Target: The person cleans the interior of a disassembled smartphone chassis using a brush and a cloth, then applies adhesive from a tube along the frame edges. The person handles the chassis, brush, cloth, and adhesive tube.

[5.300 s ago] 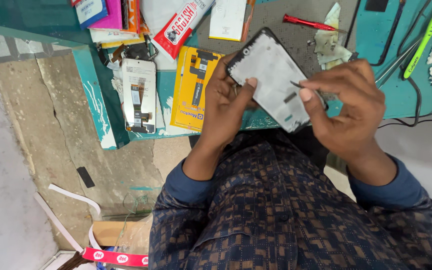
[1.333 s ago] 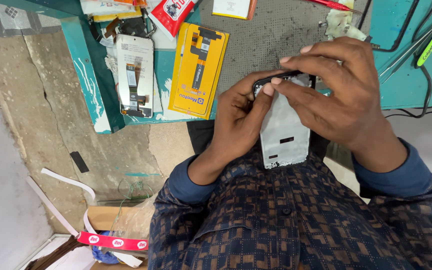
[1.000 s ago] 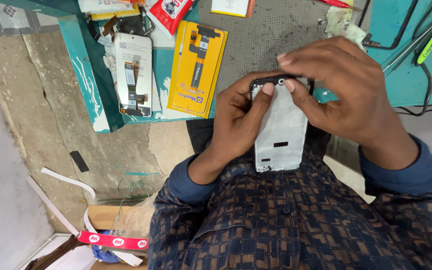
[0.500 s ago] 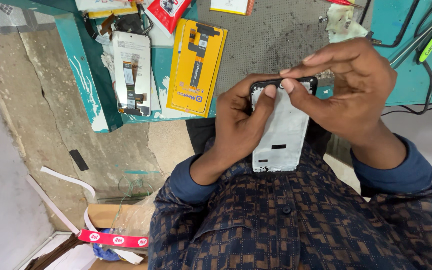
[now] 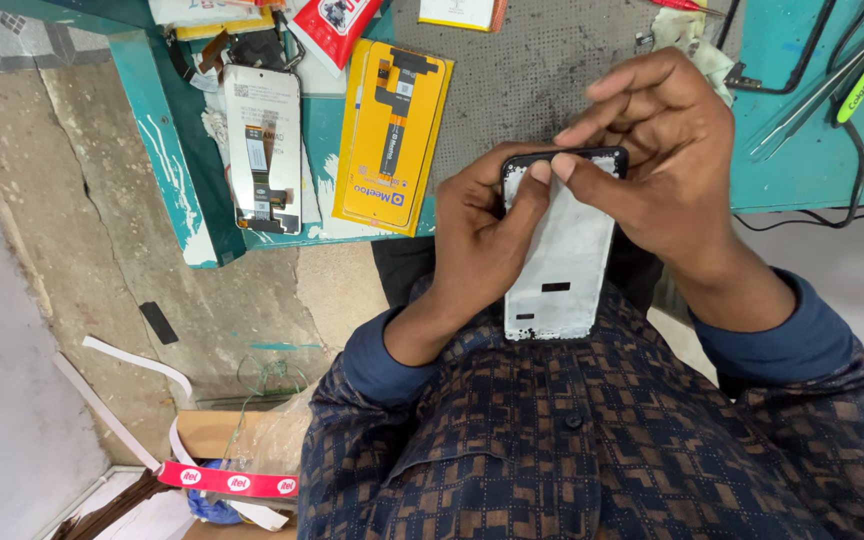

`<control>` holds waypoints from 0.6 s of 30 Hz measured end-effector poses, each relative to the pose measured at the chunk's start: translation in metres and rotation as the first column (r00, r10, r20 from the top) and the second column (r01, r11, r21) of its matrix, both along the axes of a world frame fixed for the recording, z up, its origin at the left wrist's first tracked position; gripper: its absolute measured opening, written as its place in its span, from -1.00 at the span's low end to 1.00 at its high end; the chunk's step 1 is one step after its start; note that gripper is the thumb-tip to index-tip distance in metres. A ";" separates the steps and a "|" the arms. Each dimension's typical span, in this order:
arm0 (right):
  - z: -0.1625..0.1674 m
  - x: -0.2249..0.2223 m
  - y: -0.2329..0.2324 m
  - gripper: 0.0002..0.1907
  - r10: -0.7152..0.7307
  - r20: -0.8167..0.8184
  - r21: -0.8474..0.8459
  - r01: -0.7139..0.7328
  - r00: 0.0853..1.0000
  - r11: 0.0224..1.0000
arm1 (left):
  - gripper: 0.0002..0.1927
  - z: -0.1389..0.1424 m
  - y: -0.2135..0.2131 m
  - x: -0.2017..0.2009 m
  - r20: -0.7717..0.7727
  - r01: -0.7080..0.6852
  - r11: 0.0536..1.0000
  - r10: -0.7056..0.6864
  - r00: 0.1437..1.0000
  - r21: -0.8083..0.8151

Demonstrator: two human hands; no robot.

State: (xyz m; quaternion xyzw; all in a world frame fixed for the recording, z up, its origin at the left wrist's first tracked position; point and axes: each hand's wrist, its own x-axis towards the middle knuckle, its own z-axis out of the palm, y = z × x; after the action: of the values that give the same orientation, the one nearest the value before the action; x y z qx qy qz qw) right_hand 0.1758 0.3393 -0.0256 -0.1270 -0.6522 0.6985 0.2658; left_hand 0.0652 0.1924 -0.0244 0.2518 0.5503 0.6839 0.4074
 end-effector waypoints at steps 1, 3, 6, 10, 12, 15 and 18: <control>-0.004 0.002 0.000 -0.59 0.002 -0.003 0.004 -0.002 1.000 1.000 | -0.84 -0.001 0.000 0.000 -0.005 0.002 1.000 -0.002 1.000 -0.001; -0.010 0.003 0.000 -0.60 0.003 -0.001 0.017 -0.003 1.000 1.000 | -0.84 -0.003 -0.002 0.000 -0.010 -0.011 0.999 0.011 1.000 -0.031; -0.015 0.002 0.002 -0.61 -0.003 0.012 0.019 0.003 1.000 1.000 | -0.83 -0.008 0.000 -0.003 0.058 -0.010 1.000 0.010 0.998 -0.013; -0.011 -0.004 0.004 -0.63 -0.006 0.023 0.051 0.005 1.000 0.999 | -0.82 -0.012 0.002 -0.006 0.098 0.026 0.999 -0.023 0.995 -0.034; -0.003 -0.007 0.005 -0.61 -0.003 0.020 0.096 0.001 1.000 0.995 | -0.82 -0.012 0.002 -0.006 0.103 0.029 0.999 -0.025 0.994 -0.038; 0.015 -0.009 0.010 -0.54 -0.031 0.023 0.308 0.023 0.999 0.951 | -0.84 -0.012 0.002 -0.007 0.069 0.040 0.998 -0.037 0.997 -0.042; 0.031 -0.010 0.020 -0.57 0.008 0.058 0.679 -0.046 0.998 0.732 | -0.85 -0.011 -0.001 -0.009 0.015 0.087 0.995 -0.086 0.996 -0.043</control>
State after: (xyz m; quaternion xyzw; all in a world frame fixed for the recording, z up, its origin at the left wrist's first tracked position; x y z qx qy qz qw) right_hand 0.1661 0.3593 0.0056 -0.0294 -0.8707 0.4121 0.2668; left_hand 0.0563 0.1913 -0.0352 0.2619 0.5511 0.6551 0.4456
